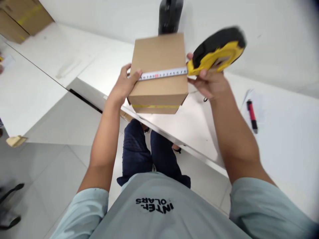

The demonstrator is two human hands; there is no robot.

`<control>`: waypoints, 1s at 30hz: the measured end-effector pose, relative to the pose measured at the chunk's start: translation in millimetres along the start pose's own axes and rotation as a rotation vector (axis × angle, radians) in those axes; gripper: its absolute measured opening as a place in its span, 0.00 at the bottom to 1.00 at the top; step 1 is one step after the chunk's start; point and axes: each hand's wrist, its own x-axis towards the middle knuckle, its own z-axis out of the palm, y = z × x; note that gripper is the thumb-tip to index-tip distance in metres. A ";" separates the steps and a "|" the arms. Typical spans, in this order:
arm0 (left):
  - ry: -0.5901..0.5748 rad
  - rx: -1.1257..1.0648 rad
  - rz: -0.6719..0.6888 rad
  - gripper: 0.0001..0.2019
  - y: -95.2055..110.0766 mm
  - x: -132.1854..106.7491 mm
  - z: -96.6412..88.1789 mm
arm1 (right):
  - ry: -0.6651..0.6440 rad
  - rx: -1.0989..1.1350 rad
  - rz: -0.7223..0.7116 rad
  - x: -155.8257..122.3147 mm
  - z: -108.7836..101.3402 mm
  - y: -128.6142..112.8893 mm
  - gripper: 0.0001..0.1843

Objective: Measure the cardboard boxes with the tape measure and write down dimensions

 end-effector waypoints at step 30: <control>-0.098 -0.581 -0.208 0.40 22.9 -129.4 54.2 | 0.546 -0.012 -0.405 -32.9 80.6 -48.2 0.29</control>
